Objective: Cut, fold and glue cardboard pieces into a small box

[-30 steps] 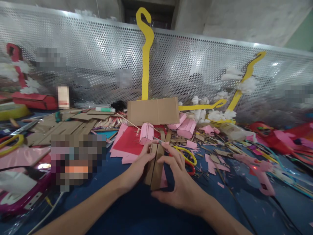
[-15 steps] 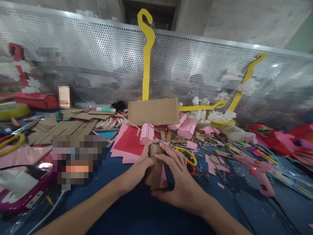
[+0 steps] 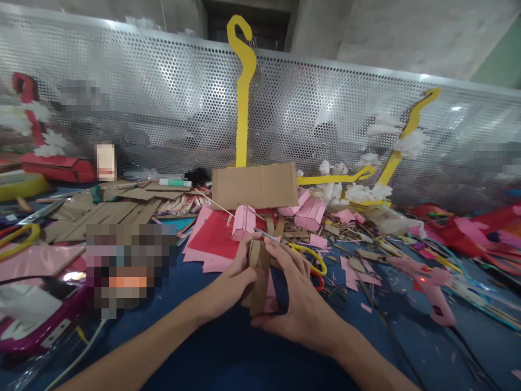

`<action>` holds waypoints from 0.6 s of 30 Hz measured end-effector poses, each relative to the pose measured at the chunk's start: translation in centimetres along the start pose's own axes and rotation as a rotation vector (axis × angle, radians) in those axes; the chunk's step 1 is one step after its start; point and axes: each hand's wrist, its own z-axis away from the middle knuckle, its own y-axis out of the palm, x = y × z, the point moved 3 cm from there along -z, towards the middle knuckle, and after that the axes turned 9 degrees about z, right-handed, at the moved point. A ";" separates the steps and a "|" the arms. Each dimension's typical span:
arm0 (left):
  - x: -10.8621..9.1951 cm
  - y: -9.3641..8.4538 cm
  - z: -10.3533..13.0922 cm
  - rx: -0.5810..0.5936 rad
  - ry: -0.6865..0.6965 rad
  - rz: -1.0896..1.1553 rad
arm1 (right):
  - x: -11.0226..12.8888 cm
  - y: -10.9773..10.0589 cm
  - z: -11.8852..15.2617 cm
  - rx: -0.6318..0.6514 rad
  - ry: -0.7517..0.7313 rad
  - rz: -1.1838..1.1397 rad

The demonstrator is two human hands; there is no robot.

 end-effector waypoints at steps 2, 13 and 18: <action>0.1 -0.1 0.0 0.000 -0.020 0.004 | -0.1 0.1 0.1 0.006 -0.006 0.012; -0.5 0.3 -0.1 -0.074 0.040 -0.080 | -0.1 0.5 0.0 0.013 -0.073 0.063; -0.8 -1.1 -0.4 -0.348 0.036 -0.100 | -0.3 0.5 0.1 0.042 0.000 -0.012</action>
